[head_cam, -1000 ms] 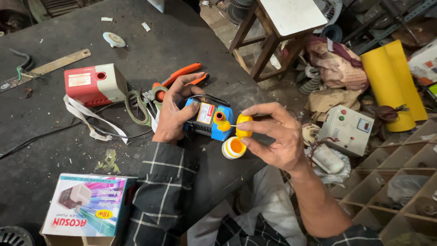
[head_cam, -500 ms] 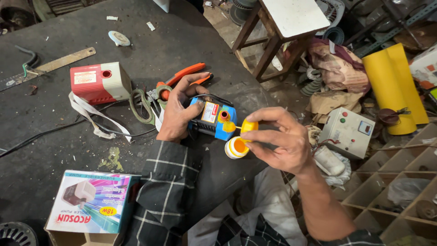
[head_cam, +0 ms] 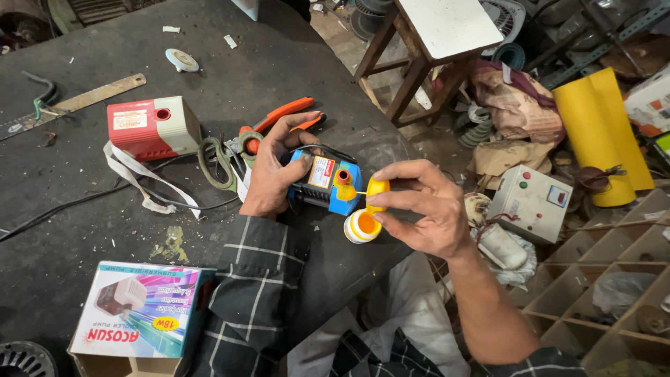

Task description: The person applies a yellow lubricant to the shaft of a small blue motor using a brush, then closes the container. They handle a black power cord and later connect red wires to a white iron while another person holds the iron. The person also picks up a red wire from the floor and prepares it for connection.

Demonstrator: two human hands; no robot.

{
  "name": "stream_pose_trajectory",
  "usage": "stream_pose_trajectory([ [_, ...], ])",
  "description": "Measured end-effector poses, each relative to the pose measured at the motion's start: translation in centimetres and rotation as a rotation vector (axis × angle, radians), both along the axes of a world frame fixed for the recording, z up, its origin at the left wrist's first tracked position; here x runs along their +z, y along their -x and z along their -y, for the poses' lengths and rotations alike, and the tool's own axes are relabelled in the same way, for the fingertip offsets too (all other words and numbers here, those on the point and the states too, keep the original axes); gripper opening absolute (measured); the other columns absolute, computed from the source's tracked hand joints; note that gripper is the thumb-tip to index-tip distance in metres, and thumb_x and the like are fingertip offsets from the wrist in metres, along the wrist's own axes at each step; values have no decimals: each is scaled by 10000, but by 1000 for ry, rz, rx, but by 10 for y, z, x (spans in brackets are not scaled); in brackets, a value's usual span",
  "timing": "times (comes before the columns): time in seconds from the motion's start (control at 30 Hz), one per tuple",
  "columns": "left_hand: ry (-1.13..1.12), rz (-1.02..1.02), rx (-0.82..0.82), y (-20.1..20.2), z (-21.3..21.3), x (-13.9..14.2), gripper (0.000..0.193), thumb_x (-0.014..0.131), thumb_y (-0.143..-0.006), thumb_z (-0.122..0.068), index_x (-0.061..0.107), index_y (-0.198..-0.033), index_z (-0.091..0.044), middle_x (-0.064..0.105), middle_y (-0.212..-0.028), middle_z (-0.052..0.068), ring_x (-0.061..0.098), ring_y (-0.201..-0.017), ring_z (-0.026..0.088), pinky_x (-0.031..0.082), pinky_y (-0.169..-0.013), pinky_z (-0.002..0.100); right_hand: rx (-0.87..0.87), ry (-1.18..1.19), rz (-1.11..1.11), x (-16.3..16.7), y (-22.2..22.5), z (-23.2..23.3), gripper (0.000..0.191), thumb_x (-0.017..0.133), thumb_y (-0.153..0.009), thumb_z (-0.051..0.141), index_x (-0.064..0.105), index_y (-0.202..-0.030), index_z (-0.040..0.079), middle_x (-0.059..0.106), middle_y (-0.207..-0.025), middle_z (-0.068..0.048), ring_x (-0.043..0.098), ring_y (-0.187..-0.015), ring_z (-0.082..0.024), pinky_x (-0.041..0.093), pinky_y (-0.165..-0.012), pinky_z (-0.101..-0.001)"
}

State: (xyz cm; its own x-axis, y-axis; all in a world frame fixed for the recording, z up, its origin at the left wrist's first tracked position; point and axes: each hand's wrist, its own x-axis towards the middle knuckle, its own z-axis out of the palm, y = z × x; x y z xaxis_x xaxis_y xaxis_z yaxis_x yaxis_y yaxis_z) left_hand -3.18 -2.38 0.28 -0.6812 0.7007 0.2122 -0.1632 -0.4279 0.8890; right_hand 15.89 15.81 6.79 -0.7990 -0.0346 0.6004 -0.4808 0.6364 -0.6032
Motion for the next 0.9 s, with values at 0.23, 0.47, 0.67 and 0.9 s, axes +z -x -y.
stream_pose_trajectory([
  [0.23, 4, -9, -1, -1, -1, 2, 678, 600, -765, -9, 540, -1440, -23, 638, -1000, 46, 616, -935, 108, 485, -885, 250, -53, -13, -38, 6, -6, -4, 286, 834, -815, -17, 757, -1081, 55, 638, -1247, -146, 733, -1052, -218, 636, -913, -309],
  [0.47, 16, -43, 1, 0, -1, 4, 696, 582, -754, -11, 539, -1448, -25, 640, -1003, 48, 623, -957, 115, 494, -908, 246, -97, -54, 29, 7, -3, 0, 264, 824, -814, -6, 767, -1068, 36, 651, -1233, -161, 739, -1032, -222, 637, -889, -307],
  [0.67, 26, -38, 8, -2, -1, 3, 687, 591, -767, -4, 538, -1452, -25, 642, -1007, 48, 633, -968, 121, 507, -917, 256, -94, 145, -13, 2, -10, -4, 263, 794, -857, -7, 734, -1112, 19, 613, -1281, -160, 668, -1140, -221, 590, -983, -314],
  [0.9, 21, -35, 60, 2, -5, -2, 658, 596, -793, -3, 537, -1448, -23, 642, -1016, 45, 622, -968, 111, 499, -900, 256, -120, 275, 35, 10, -23, -2, 302, 739, -918, 60, 683, -1210, 12, 633, -1285, -163, 659, -1211, -231, 563, -1038, -332],
])
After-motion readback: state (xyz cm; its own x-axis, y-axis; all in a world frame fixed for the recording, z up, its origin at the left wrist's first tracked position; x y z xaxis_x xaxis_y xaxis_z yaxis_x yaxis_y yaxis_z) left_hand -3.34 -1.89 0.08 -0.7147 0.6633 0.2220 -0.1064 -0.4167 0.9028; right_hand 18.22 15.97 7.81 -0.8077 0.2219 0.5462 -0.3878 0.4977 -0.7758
